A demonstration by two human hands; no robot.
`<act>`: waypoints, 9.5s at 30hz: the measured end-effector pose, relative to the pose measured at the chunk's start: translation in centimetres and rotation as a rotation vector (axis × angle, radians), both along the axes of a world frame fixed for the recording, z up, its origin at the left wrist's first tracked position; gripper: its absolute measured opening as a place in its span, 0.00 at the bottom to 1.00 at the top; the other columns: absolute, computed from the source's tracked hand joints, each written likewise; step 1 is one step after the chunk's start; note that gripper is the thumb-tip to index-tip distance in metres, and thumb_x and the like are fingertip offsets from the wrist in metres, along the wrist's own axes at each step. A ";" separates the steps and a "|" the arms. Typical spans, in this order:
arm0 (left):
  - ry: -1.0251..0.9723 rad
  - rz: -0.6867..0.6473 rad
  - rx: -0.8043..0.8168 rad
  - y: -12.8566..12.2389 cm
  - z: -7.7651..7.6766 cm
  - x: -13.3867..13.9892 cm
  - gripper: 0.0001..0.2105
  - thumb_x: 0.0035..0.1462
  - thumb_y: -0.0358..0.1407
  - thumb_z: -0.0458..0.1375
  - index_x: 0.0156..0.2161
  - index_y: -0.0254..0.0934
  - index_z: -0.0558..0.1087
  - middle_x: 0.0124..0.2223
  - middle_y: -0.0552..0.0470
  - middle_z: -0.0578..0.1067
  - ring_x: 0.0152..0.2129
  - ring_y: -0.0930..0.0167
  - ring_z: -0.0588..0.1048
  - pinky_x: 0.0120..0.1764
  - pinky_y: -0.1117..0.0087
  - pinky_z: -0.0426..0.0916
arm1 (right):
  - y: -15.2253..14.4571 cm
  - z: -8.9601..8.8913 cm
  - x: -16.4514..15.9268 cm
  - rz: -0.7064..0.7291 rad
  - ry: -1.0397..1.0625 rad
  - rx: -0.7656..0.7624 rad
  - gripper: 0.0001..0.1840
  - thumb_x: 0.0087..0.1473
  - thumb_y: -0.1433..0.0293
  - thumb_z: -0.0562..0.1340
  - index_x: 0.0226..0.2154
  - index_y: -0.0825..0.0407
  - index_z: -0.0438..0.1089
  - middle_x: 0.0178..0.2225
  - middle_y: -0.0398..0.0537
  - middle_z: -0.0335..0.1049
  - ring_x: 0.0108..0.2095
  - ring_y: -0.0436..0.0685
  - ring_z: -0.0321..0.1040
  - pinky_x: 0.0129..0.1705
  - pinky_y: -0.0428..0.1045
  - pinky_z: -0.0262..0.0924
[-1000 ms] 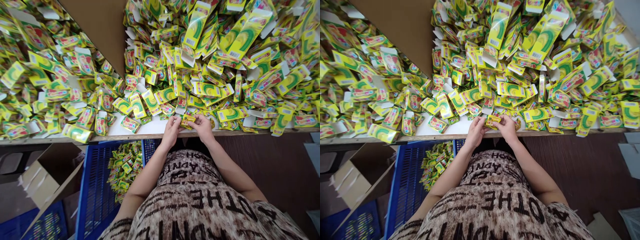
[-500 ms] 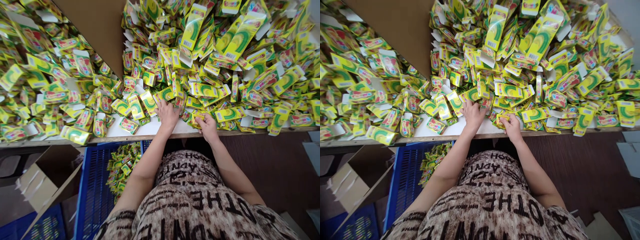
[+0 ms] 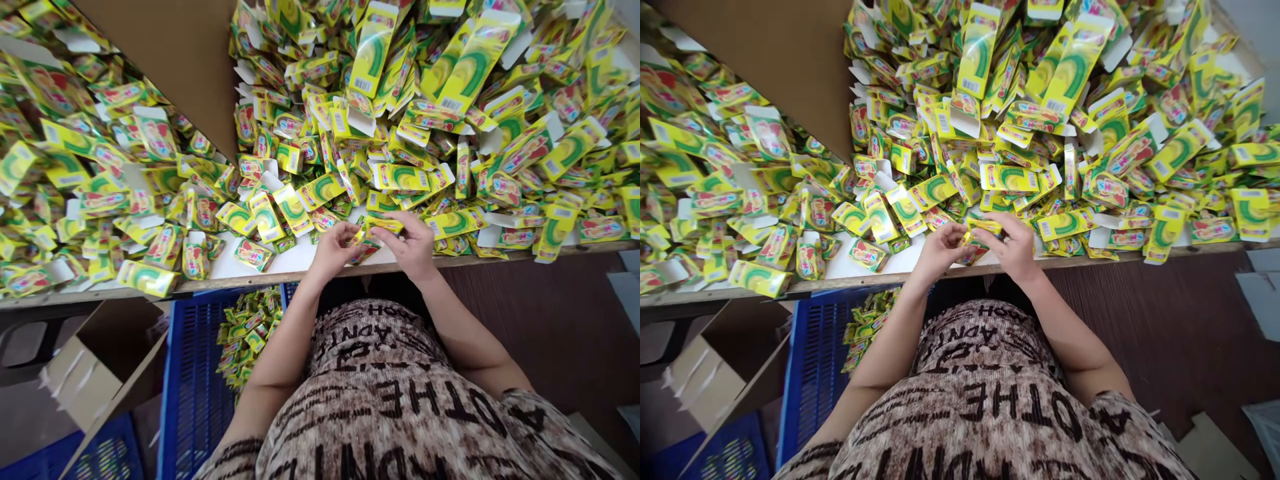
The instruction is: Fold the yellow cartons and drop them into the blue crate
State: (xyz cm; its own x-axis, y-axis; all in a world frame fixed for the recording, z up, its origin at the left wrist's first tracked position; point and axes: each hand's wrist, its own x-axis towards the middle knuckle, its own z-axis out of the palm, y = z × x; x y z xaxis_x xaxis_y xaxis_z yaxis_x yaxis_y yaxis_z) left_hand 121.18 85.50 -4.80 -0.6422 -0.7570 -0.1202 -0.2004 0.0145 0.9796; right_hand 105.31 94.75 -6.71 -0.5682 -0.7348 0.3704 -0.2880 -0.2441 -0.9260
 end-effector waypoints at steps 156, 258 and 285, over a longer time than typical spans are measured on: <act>-0.670 0.295 -0.924 -2.4 -3.0 3.0 0.08 0.56 0.39 0.64 0.37 0.38 0.72 0.51 0.38 0.69 0.51 0.51 0.65 0.51 0.49 0.64 | -1.5 -5.8 0.7 0.134 0.090 0.409 0.17 0.53 0.53 0.61 0.31 0.48 0.59 0.24 0.42 0.64 0.27 0.55 0.61 0.30 0.49 0.55; 0.147 0.004 -0.440 -0.6 -2.2 3.3 0.13 0.49 0.36 0.71 0.42 0.45 0.82 0.44 0.47 0.82 0.43 0.64 0.78 0.52 0.60 0.69 | -0.4 -2.4 1.5 0.244 0.080 -0.006 0.10 0.54 0.61 0.69 0.39 0.45 0.80 0.38 0.48 0.73 0.38 0.55 0.71 0.39 0.51 0.70; -0.672 0.485 -0.188 0.6 1.1 24.0 0.20 0.44 0.50 0.68 0.39 0.39 0.80 0.36 0.48 0.82 0.36 0.61 0.78 0.45 0.60 0.73 | -0.7 -4.3 -5.7 0.288 0.683 0.599 0.13 0.47 0.72 0.70 0.38 0.52 0.72 0.43 0.55 0.67 0.46 0.66 0.65 0.49 0.58 0.62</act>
